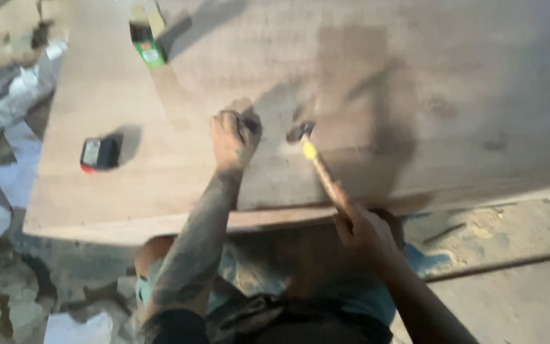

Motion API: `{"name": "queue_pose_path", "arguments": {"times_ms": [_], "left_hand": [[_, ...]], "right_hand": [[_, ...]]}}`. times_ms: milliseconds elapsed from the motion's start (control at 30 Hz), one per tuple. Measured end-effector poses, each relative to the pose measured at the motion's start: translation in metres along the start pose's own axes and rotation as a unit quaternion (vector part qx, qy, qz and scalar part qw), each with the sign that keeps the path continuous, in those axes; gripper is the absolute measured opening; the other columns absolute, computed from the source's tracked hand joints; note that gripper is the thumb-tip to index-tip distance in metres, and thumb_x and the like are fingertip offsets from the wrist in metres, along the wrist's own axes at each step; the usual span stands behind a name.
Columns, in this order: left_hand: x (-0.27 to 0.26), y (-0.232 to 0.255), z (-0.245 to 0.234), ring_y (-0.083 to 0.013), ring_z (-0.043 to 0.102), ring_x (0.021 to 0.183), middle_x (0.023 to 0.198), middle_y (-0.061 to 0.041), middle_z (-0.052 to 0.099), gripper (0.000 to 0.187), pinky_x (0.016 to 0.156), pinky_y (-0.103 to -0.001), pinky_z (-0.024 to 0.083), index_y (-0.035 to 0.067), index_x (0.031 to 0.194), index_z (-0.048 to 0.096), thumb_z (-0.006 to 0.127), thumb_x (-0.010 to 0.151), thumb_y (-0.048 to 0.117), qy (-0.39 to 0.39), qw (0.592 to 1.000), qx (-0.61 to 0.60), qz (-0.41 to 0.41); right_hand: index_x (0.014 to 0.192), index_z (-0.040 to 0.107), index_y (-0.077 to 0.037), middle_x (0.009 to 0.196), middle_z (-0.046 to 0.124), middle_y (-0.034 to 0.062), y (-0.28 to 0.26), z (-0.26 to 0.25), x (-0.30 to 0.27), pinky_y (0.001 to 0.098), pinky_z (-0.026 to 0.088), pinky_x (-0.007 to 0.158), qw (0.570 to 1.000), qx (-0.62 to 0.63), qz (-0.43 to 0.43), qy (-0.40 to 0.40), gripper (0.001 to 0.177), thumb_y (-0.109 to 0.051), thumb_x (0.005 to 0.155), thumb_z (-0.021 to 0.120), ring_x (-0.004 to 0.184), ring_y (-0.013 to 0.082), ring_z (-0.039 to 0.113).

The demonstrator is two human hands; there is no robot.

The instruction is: The person hammers nails into a large sheet of plywood using a hammer. They repeatedly pick up nails from a pile and drive them into the wood surface.

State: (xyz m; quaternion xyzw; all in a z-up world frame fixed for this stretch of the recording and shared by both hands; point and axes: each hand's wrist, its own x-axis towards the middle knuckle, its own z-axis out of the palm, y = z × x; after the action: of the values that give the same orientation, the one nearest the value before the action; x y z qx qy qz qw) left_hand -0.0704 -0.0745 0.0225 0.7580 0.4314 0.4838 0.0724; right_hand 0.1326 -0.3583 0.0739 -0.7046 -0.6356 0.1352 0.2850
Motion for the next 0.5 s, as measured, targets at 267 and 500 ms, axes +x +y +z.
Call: {"name": "queue_pose_path", "arguments": {"times_ms": [267, 500], "left_hand": [[-0.013, 0.007, -0.032, -0.0184, 0.064, 0.086, 0.092, -0.012, 0.068, 0.015, 0.081, -0.028, 0.054, 0.003, 0.102, 0.065, 0.052, 0.095, -0.001, -0.042, 0.940, -0.284, -0.183], [-0.035, 0.028, -0.044, -0.0096, 0.063, 0.090, 0.106, -0.003, 0.072, 0.034, 0.085, -0.026, 0.053, 0.006, 0.108, 0.070, 0.043, 0.095, -0.011, -0.174, 0.747, -0.580, -0.276]], "right_hand": [[0.157, 0.040, -0.029, 0.102, 0.074, 0.0243, -0.003, -0.001, -0.007, 0.0499, 0.054, 0.082, 0.968, 0.000, 0.220, -0.122, 0.074, -0.024, 0.090, 0.071, 0.094, 0.0439, 0.069], [0.157, 0.038, -0.023, 0.120, 0.070, 0.0265, 0.012, 0.010, -0.049, 0.0398, 0.056, 0.086, 0.962, 0.162, 0.217, -0.040, 0.081, -0.018, 0.084, 0.072, 0.108, 0.0365, 0.072]]}}
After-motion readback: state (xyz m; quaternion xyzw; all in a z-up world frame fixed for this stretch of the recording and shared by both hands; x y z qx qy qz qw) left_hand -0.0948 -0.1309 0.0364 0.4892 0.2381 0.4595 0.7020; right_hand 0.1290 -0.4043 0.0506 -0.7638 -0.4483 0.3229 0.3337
